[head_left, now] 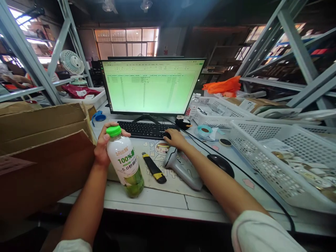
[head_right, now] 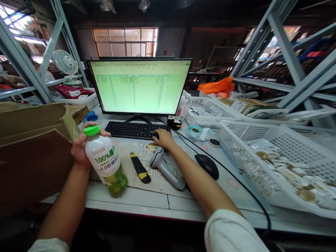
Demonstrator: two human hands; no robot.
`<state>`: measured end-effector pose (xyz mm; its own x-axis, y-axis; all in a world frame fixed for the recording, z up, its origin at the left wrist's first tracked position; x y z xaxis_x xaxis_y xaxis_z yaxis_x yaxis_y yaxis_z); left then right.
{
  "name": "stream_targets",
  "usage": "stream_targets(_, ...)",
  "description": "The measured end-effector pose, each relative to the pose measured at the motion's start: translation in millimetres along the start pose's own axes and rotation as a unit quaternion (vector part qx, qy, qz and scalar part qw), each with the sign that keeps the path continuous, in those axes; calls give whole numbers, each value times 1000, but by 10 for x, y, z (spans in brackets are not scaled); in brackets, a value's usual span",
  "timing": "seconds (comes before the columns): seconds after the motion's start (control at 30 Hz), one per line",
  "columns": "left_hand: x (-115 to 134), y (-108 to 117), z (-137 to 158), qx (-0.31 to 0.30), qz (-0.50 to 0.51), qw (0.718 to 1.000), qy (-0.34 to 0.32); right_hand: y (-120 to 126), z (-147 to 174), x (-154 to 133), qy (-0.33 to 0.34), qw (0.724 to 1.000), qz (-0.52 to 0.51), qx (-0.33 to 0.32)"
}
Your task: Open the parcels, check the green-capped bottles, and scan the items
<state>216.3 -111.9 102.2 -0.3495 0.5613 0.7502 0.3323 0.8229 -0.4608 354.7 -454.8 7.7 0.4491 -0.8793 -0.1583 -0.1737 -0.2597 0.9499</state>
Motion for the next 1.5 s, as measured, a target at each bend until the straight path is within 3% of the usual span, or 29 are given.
stream_targets(0.2, -5, 26, 8, -6, -2, 1000, 11, -148, -531, -192, 16, 999, 0, -35)
stream_targets(0.37, -8, 44, 12, -14, 2, 1000, 13, -25, -535, -222, 9, 999, 6, -48)
stream_targets(0.5, -23, 52, 20, -12, 10, 1000, 24, 382, -58, -94, 5, 1000, 20, 15)
stream_targets(0.63, -44, 68, 23, -12, 14, 1000, 19, 736, 899, 266, -32, 997, 41, 58)
stream_targets(0.77, -57, 78, 12, -16, 16, 1000, 16, 695, 1859, 695, -97, 986, 78, 107)
stream_targets(0.87, -57, 68, 8, -22, 19, 999, 15, 474, 2243, 874, -116, 982, 69, 129)
stream_targets(1.07, -77, 66, -4, -38, 21, 999, 15, 235, 2344, 956, -127, 973, 90, 173)
stream_targets(1.37, -73, -3, 12, -79, 28, 996, 27, 286, 2309, 933, -132, 975, 29, 175)
stream_targets(1.5, -67, -29, 21, -82, 39, 995, 39, 330, 2290, 898, -151, 979, 30, 135)
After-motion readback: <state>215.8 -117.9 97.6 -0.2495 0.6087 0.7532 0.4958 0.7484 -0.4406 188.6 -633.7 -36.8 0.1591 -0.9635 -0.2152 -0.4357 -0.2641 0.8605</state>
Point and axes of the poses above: each hand's wrist, its own z-axis away from the middle knuckle, its own y-axis out of the back of the hand, x = y × z, the point moved 2 cm from there along -z, towards the middle knuckle, and after that the axes turned 8 degrees about y, right-handed, at the moved point
